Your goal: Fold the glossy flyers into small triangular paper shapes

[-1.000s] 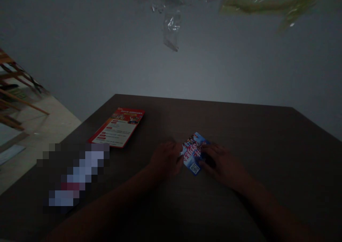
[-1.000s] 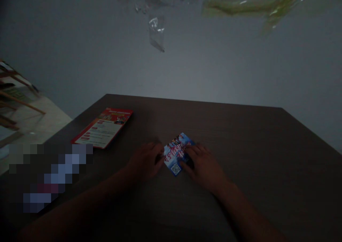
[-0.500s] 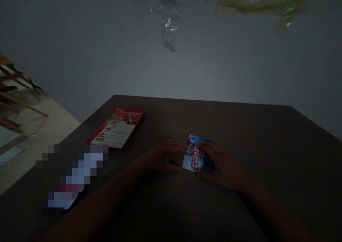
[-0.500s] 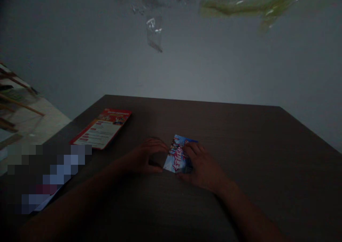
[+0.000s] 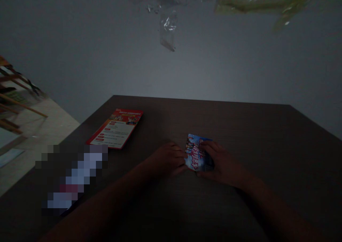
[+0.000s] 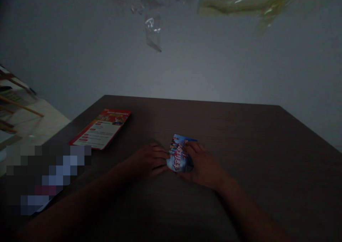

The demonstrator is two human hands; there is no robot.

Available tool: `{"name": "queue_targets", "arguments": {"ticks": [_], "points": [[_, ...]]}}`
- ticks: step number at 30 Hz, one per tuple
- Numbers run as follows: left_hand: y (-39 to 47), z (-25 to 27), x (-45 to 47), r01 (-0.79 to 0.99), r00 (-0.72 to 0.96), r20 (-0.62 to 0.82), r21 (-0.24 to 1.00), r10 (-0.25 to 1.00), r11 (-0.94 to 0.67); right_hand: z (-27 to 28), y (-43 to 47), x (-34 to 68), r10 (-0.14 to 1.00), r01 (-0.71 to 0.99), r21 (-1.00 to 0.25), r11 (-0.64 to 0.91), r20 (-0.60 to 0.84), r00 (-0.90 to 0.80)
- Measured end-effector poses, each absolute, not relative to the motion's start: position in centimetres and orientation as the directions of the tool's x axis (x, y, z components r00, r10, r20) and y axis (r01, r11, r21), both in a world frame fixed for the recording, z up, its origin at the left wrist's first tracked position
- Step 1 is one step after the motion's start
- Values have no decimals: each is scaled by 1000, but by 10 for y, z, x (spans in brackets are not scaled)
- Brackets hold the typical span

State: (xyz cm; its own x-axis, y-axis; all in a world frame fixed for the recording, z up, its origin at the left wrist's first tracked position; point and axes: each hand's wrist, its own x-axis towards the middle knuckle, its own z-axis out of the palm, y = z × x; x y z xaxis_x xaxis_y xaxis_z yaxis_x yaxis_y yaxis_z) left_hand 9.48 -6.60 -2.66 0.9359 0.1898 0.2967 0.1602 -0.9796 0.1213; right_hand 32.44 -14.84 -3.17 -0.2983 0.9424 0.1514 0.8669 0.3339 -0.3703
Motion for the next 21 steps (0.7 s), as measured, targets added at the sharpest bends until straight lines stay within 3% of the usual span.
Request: {"name": "queue_targets", "arguments": {"ticks": [5,11,14,17,21], "points": [[-66,-29,99,214,925,283,157,251,-964,-34,-149,327,934,852,-383,357,167,-317],[-62,-28,96,230,883,301,390,360,-892,-26,-151,331,908,810,-417,413,126,-398],[-62,-23,93,195,886,295,461,357,-866,-27,-150,334,896,776,-455,437,151,-417],[-62,-23,92,190,897,281,452,341,-872,-30,-148,337,886,739,-491,461,207,-415],[-60,-30,95,289,875,263,391,407,-874,-31,-145,336,878,725,-497,477,235,-417]]}}
